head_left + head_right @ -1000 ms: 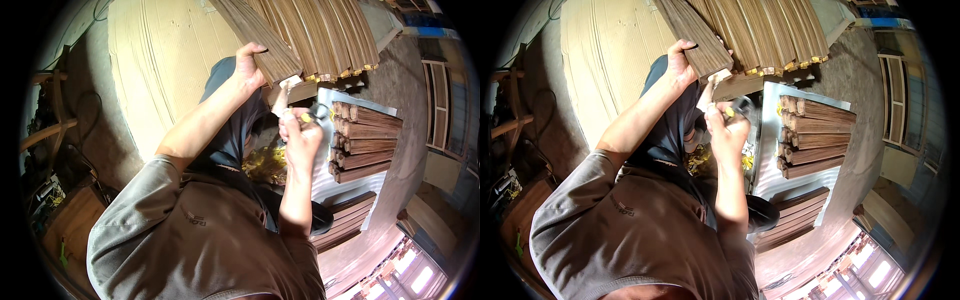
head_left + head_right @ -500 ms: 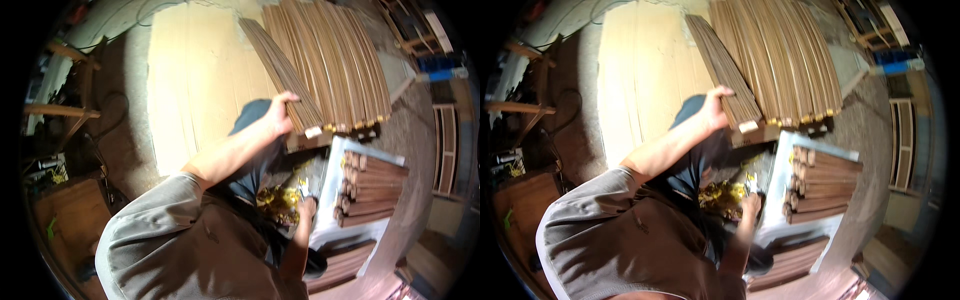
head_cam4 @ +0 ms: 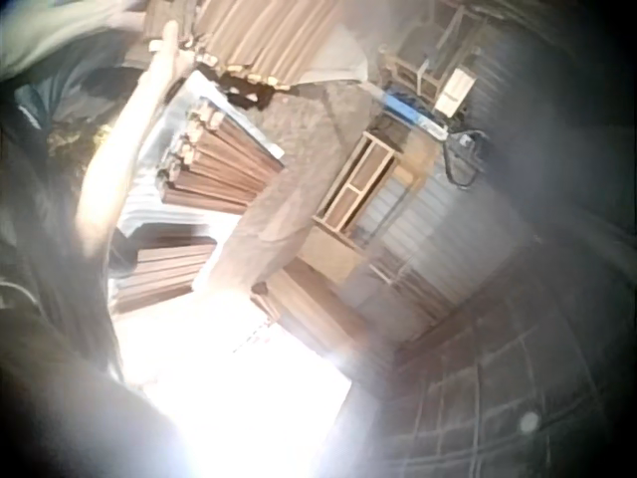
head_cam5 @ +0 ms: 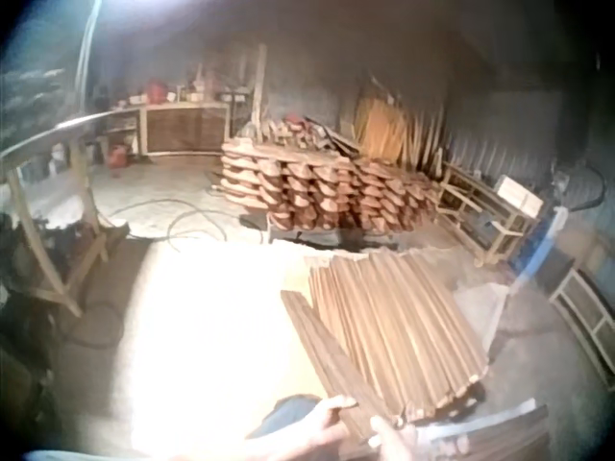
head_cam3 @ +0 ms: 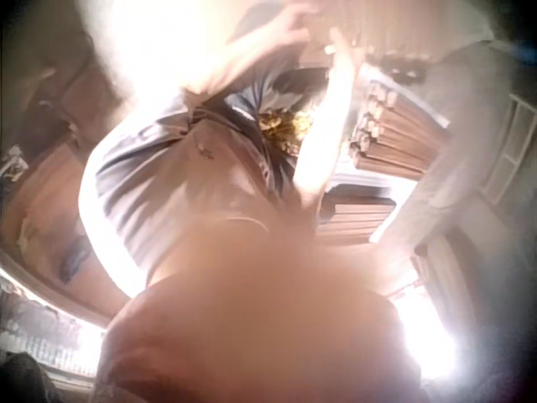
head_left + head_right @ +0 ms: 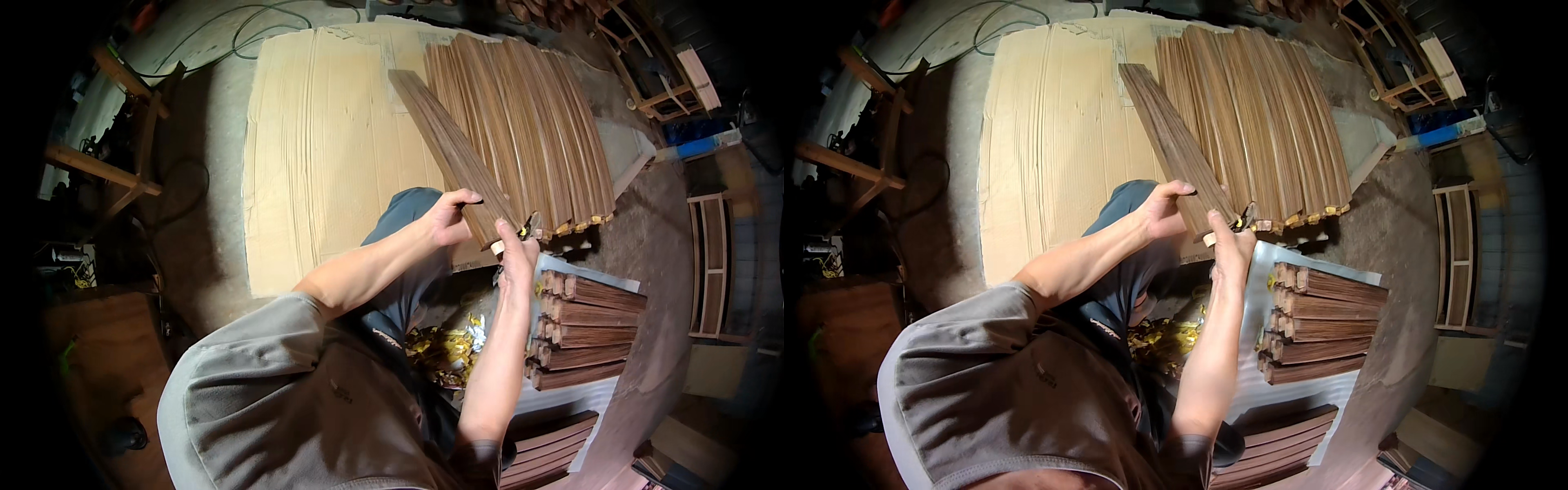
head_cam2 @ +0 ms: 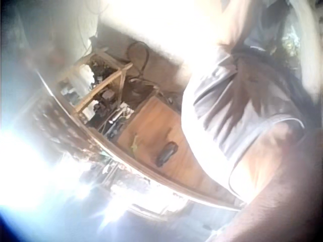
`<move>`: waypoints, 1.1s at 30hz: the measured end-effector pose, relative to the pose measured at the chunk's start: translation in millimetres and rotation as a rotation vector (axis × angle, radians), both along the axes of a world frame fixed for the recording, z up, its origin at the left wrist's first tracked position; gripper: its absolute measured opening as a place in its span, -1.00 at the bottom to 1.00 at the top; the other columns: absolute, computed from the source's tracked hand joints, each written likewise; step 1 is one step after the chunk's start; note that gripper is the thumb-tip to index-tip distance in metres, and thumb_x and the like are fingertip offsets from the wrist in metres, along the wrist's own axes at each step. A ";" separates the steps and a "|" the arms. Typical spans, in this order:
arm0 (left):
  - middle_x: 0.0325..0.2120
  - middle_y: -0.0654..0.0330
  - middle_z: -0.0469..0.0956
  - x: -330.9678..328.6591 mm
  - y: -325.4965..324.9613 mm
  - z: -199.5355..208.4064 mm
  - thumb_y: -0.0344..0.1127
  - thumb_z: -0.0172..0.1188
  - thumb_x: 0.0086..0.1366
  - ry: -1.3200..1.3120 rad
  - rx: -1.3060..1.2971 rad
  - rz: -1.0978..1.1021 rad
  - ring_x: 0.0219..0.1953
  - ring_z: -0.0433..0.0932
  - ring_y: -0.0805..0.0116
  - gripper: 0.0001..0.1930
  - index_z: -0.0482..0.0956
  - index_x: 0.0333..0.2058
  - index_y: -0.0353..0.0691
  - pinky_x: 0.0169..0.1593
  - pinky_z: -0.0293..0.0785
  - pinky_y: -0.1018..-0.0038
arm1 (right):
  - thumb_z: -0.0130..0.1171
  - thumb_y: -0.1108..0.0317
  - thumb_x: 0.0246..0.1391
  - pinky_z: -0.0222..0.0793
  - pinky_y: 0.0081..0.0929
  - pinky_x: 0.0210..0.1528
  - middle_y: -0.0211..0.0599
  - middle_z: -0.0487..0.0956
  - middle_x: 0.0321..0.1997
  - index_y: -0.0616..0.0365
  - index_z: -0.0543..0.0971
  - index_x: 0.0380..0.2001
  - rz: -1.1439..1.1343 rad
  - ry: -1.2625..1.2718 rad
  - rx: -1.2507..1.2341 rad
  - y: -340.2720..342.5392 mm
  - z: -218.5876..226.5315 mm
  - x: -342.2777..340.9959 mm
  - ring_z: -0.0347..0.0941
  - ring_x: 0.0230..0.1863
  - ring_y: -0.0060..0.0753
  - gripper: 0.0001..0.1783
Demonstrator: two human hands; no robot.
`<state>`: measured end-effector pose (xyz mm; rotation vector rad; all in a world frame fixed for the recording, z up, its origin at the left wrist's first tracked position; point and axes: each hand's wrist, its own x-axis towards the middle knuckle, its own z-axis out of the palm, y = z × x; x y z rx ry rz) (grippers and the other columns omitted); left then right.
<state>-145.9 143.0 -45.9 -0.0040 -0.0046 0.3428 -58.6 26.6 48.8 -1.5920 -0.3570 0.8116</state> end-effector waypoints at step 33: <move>-0.21 0.06 0.55 44.1 -89.3 24.8 0.18 0.45 0.00 0.060 0.392 -0.111 -0.17 0.54 0.09 -0.30 0.54 -0.03 -0.23 -0.03 0.51 0.15 | 0.02 -0.02 0.39 0.33 -0.73 -0.57 -0.24 0.65 -0.37 0.28 0.63 -0.24 -0.307 -0.554 0.263 -163.5 83.5 -21.4 0.49 -0.55 -0.66 -0.49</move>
